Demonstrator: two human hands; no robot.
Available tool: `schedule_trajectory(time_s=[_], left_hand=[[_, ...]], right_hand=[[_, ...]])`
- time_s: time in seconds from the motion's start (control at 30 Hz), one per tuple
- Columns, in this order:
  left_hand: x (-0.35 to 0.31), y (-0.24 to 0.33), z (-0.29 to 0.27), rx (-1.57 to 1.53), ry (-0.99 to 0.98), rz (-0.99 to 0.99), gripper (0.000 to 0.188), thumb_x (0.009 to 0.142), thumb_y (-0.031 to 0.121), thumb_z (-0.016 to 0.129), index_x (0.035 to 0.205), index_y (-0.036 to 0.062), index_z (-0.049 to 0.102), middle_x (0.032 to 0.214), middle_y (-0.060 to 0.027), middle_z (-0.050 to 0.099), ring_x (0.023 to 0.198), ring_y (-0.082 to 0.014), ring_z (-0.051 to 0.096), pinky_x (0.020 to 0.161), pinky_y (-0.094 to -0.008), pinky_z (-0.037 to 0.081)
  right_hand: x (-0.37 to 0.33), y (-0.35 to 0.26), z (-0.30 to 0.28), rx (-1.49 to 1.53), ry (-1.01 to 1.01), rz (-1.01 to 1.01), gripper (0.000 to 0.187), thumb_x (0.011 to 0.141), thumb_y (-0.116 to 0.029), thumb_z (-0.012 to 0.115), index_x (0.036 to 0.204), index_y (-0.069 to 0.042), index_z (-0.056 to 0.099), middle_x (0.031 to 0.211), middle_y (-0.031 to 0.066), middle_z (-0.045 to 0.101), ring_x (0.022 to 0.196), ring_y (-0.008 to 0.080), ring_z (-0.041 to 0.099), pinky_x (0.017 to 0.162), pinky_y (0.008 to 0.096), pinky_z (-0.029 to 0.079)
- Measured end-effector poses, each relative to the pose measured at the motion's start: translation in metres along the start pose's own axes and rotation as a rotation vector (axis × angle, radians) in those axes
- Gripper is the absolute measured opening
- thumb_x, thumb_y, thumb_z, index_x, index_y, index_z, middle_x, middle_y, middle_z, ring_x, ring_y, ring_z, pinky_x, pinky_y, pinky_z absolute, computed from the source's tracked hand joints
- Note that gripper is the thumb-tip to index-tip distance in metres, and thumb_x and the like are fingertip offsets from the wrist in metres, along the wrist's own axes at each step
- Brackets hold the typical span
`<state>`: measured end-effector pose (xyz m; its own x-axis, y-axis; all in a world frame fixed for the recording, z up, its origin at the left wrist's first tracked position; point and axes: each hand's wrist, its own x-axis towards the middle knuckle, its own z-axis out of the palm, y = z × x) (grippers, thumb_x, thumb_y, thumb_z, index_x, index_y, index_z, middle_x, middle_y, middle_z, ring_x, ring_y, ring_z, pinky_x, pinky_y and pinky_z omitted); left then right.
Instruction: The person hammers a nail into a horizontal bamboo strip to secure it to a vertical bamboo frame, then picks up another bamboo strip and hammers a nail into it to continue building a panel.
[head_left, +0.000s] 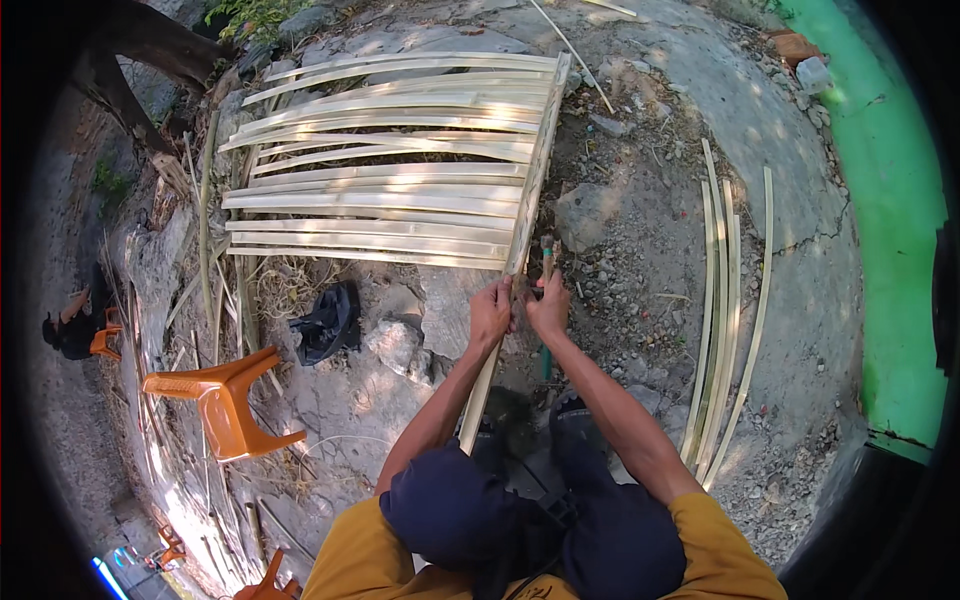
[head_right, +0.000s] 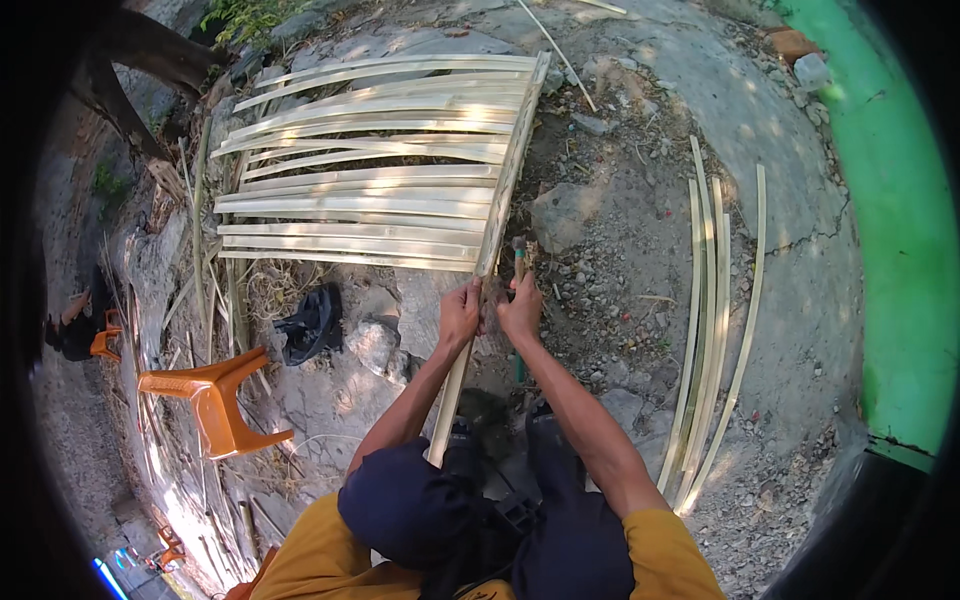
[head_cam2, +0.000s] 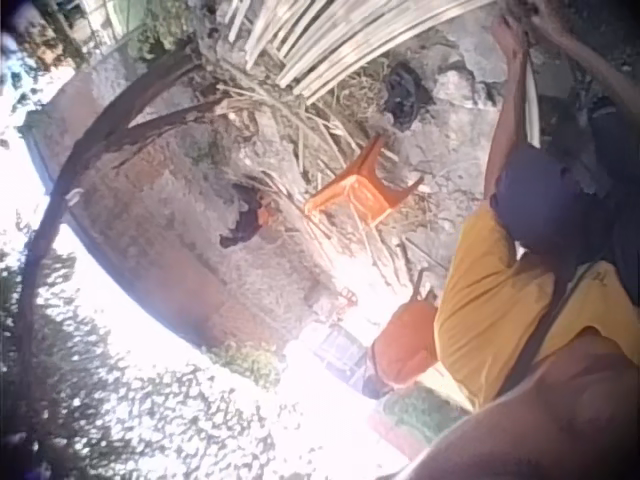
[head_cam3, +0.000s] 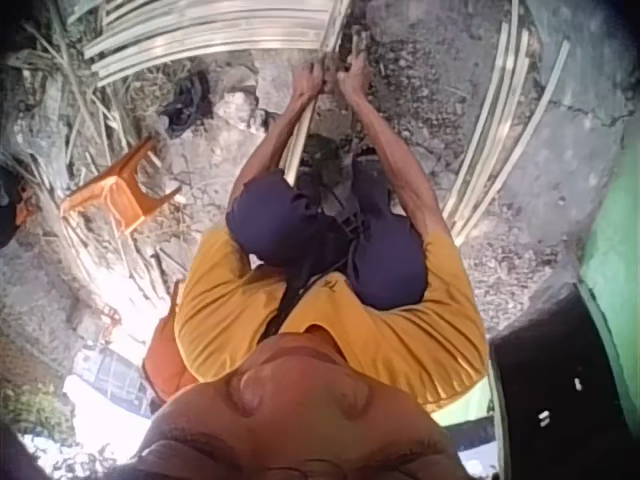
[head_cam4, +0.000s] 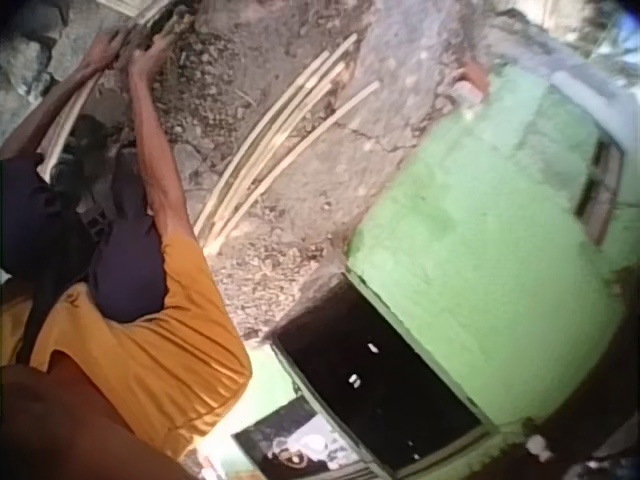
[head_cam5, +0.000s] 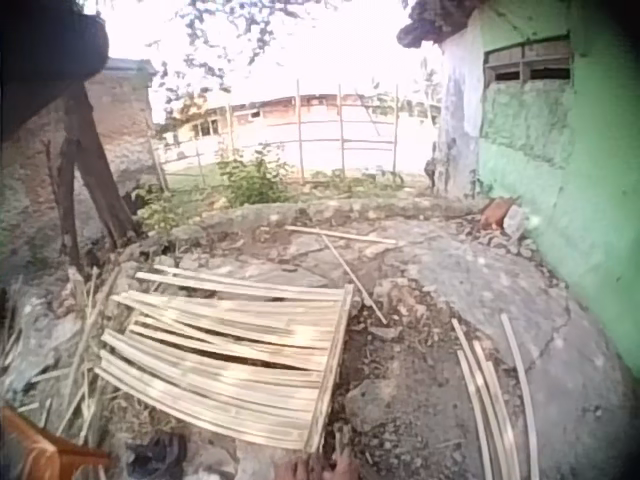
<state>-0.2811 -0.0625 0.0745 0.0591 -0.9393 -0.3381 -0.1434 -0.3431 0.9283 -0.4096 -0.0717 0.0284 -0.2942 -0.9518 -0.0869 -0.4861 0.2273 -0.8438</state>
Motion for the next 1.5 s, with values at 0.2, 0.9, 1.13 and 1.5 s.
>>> schedule_trajectory(time_s=[0.2, 0.9, 1.13, 1.5], left_hand=[[-0.003, -0.024, -0.012, -0.083, -0.039, -0.104, 0.050, 0.110, 0.041, 0.046, 0.091, -0.0004, 0.066, 0.058, -0.0037, 0.054, 0.042, -0.0139, 0.056, 0.038, -0.0298, 0.044], [0.002, -0.020, -0.007, 0.076, -0.041, -0.065, 0.050, 0.108, 0.044, 0.049, 0.094, -0.0026, 0.061, 0.061, -0.0077, 0.057, 0.044, -0.0174, 0.060, 0.041, -0.0340, 0.048], [-0.039, -0.021, -0.005, 0.183, -0.031, -0.174, 0.049, 0.104, 0.048, 0.055, 0.100, -0.0012, 0.061, 0.068, -0.0181, 0.064, 0.054, -0.0326, 0.066, 0.050, -0.0435, 0.052], [-0.032, -0.032, -0.009, 0.565, 0.168, 0.136, 0.041, 0.101, 0.040, 0.062, 0.098, -0.0008, 0.055, 0.072, -0.0331, 0.064, 0.069, -0.0534, 0.063, 0.061, -0.0597, 0.049]], right_hand=[[-0.007, 0.002, 0.000, -0.037, -0.037, 0.079, 0.054, 0.069, -0.012, 0.091, 0.106, -0.004, 0.052, 0.098, 0.0130, 0.075, 0.093, 0.0387, 0.071, 0.080, 0.0467, 0.054], [0.058, -0.015, 0.001, 0.477, -0.194, 0.501, 0.042, 0.086, -0.037, 0.081, 0.093, -0.007, 0.051, 0.070, -0.0014, 0.051, 0.048, 0.0121, 0.048, 0.040, 0.0295, 0.038], [0.105, -0.018, 0.012, 0.143, -0.027, 0.166, 0.054, 0.081, -0.042, 0.086, 0.100, -0.003, 0.054, 0.077, 0.0028, 0.058, 0.064, 0.0155, 0.058, 0.059, 0.0316, 0.050], [0.121, -0.033, 0.019, 0.422, -0.036, 0.128, 0.057, 0.077, -0.015, 0.091, 0.112, 0.001, 0.049, 0.079, 0.0021, 0.061, 0.071, 0.0116, 0.060, 0.064, 0.0291, 0.049]])
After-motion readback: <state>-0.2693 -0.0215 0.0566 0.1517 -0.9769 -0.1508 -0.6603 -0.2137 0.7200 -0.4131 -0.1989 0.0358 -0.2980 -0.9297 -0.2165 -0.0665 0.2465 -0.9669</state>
